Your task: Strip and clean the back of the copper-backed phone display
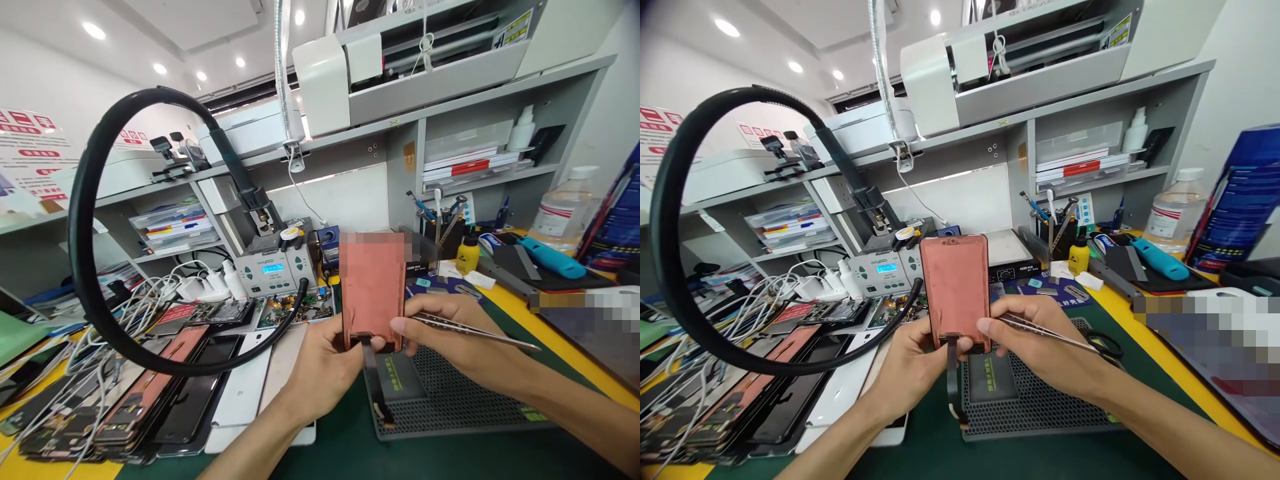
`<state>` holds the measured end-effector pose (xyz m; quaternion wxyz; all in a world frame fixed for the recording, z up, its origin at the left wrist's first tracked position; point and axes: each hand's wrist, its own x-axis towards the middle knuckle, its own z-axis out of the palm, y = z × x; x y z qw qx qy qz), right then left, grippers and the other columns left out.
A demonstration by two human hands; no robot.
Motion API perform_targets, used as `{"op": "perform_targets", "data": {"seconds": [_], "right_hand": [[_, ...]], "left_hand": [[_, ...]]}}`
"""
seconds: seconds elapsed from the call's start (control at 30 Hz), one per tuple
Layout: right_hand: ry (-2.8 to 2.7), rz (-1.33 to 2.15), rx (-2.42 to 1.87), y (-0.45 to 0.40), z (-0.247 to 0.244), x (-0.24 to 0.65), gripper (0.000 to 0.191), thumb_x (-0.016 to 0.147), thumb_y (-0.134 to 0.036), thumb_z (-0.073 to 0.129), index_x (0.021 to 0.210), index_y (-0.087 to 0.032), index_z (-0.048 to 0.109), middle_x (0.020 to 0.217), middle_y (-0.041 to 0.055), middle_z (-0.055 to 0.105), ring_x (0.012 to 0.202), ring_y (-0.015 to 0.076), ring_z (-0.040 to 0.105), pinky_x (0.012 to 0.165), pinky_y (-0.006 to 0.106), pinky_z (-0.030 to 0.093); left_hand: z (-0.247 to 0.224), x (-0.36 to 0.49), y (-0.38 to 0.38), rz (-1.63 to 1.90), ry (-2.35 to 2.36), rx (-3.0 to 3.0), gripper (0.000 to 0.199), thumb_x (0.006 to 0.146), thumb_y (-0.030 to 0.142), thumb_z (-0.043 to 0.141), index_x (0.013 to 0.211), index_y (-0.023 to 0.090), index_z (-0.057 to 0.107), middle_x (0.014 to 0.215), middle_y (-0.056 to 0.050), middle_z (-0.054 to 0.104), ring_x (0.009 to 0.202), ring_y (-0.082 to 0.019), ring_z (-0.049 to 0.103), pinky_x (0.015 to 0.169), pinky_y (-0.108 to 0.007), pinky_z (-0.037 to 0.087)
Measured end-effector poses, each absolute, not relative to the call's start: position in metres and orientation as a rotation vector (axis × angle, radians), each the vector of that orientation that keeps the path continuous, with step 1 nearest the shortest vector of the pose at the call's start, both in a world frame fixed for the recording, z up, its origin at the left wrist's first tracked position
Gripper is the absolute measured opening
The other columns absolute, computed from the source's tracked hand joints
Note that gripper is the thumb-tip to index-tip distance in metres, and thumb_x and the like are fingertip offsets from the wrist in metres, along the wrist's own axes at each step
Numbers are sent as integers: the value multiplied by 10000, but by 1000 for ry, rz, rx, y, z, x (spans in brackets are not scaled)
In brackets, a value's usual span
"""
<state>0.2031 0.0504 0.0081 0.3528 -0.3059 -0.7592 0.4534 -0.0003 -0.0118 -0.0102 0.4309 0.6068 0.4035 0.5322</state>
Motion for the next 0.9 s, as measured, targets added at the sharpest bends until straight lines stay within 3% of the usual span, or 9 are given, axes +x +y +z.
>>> {"op": "perform_targets", "data": {"seconds": [0.23, 0.43, 0.67, 0.8, 0.9], "right_hand": [[-2009, 1158, -794, 48, 7, 207, 297, 954, -451, 653, 763, -234, 723, 724, -2, 727, 673, 138, 664, 597, 213, 498], [-2033, 1152, -782, 51, 11, 207, 285, 944, -431, 670, 748, -230, 721, 681, -10, 707, 640, 125, 661, 578, 203, 494], [-1917, 1445, -728, 55, 7, 204, 267, 893, -423, 741, 771, -192, 691, 705, 18, 739, 612, 160, 705, 586, 248, 568], [-1764, 1620, -685, 55, 7, 202, 287, 847, -422, 793, 759, -172, 682, 658, 38, 740, 574, 178, 707, 553, 268, 594], [-1728, 1630, -677, 54, 9, 202, 284, 833, -411, 811, 749, -169, 688, 644, 32, 732, 555, 164, 697, 544, 254, 595]], "left_hand": [[-6, -1, -14, 1239, 921, 1484, 228, 909, 329, 737, 1079, 200, 816, 997, -53, 797, 978, -227, 729, 872, -293, 566], [-4, -8, -14, 1151, 985, 1546, 222, 962, 344, 670, 1002, 189, 825, 880, -39, 786, 745, -133, 681, 708, -219, 545], [-5, -12, -11, 998, 945, 1478, 373, 1019, 404, 559, 986, 106, 781, 874, -116, 777, 734, -172, 739, 649, -254, 610], [-1, -13, -12, 907, 860, 1399, 443, 1034, 436, 513, 1064, 61, 746, 897, -170, 782, 668, -182, 756, 613, -265, 624], [3, -16, -14, 830, 822, 1358, 425, 1000, 445, 588, 1179, 75, 697, 931, -174, 788, 643, -174, 759, 621, -254, 621]]}}
